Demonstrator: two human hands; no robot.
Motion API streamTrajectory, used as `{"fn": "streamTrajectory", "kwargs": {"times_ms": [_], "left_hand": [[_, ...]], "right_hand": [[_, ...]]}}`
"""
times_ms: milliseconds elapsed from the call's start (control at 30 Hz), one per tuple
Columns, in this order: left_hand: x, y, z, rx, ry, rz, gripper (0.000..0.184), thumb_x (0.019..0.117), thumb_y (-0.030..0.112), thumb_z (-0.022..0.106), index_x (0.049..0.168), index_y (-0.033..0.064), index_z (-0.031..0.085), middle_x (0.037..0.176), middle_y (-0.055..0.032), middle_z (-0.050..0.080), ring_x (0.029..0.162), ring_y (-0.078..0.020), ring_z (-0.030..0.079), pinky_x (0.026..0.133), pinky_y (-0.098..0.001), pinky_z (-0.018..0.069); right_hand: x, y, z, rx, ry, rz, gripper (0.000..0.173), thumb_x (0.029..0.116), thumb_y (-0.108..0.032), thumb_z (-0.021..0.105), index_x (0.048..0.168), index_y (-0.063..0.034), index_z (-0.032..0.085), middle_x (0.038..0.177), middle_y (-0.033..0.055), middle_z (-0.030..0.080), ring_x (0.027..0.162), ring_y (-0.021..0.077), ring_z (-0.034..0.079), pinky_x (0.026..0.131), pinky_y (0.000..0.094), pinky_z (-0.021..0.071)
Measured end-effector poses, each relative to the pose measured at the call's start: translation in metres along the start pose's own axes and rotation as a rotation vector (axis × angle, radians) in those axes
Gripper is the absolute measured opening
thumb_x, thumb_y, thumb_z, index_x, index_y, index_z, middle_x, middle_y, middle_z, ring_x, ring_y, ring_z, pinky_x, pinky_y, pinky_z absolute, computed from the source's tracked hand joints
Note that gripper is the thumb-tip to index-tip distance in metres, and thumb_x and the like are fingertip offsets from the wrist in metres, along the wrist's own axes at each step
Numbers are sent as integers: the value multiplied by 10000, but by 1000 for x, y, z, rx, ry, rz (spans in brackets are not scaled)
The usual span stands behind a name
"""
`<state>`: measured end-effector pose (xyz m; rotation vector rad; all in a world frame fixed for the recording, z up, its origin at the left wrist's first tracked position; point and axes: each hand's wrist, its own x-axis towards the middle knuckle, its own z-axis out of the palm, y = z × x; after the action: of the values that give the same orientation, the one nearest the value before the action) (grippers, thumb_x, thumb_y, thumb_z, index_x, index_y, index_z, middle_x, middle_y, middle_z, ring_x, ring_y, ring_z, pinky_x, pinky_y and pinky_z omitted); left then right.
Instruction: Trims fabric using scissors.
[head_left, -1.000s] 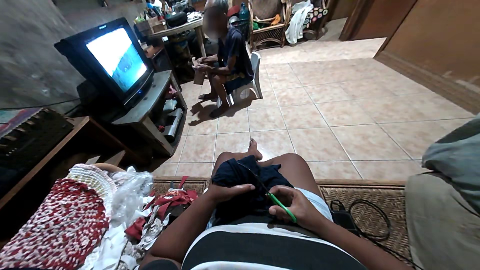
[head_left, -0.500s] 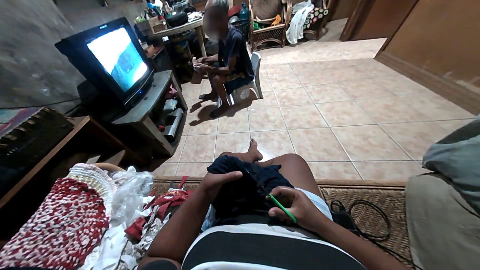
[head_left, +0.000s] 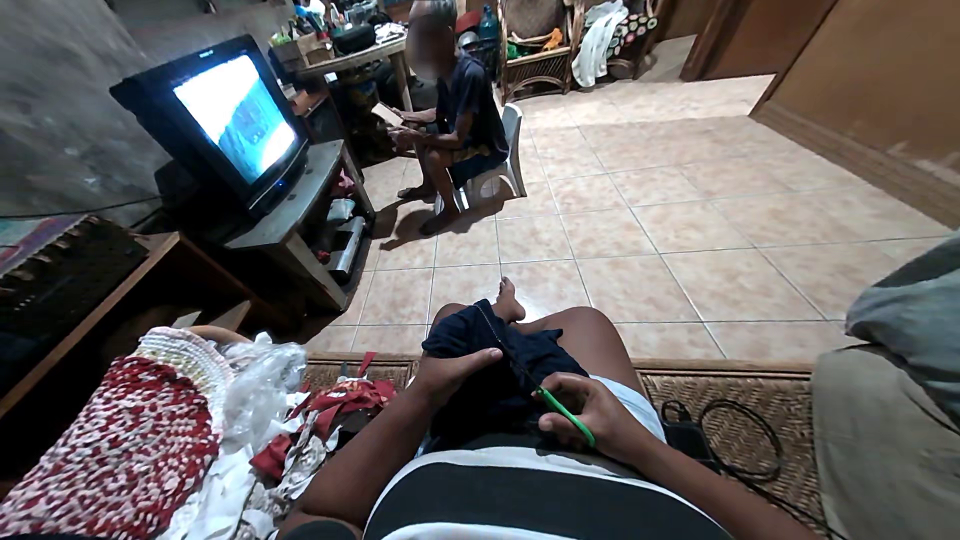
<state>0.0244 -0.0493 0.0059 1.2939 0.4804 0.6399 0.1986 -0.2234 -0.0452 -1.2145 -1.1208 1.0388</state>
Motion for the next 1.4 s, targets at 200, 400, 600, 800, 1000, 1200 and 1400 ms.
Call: {"fn": "streamTrajectory", "kwargs": {"times_ms": [200,400,600,800,1000,1200,1400], "left_hand": [[1,-4,1,33,-12,60,322,794,-33,814,1083,-50,673,984,-117,752,951,-177,730,914,-372,604],[3,-8,1,45,-70,180,306,800,-34,808,1080,-43,684,995,-108,753,964,-169,728,924,-375,602],[5,-15,-2,61,-134,286,260,817,-41,784,1062,-32,699,996,-89,756,957,-160,728,919,-372,603],[5,-15,-2,97,-142,283,275,814,-34,792,1071,-36,693,999,-87,755,959,-151,727,921,-361,603],[4,-14,-1,127,-127,286,280,821,-19,801,1080,-31,695,1008,-83,756,963,-148,727,926,-354,602],[3,-25,-1,177,-139,309,287,822,16,812,1080,-32,695,1007,-68,758,962,-129,726,931,-343,601],[-9,-16,9,216,-102,303,343,815,20,808,1089,-121,657,1018,-105,750,987,-103,713,957,-283,573]], "right_hand": [[1,-1,2,10,5,-3,384,794,-384,861,1056,-169,680,730,-103,666,543,6,598,498,183,523],[2,-2,2,-67,33,-12,417,785,-404,865,1064,-157,676,730,-121,646,552,-15,579,510,169,511],[2,-1,2,-40,17,-8,406,792,-400,862,1061,-162,672,707,-118,645,531,-10,575,493,170,505],[3,0,2,2,13,-16,383,804,-384,858,1062,-165,678,719,-113,653,537,-3,583,499,172,511],[2,0,3,-85,67,14,378,797,-359,858,1044,-136,679,711,-102,654,527,7,588,495,185,522],[2,0,4,-55,72,8,389,802,-394,850,1054,-146,688,776,-87,675,556,23,604,505,196,534],[1,-1,6,-47,107,-23,371,804,-374,848,1041,-141,682,765,-105,672,543,1,597,495,181,529]]}}
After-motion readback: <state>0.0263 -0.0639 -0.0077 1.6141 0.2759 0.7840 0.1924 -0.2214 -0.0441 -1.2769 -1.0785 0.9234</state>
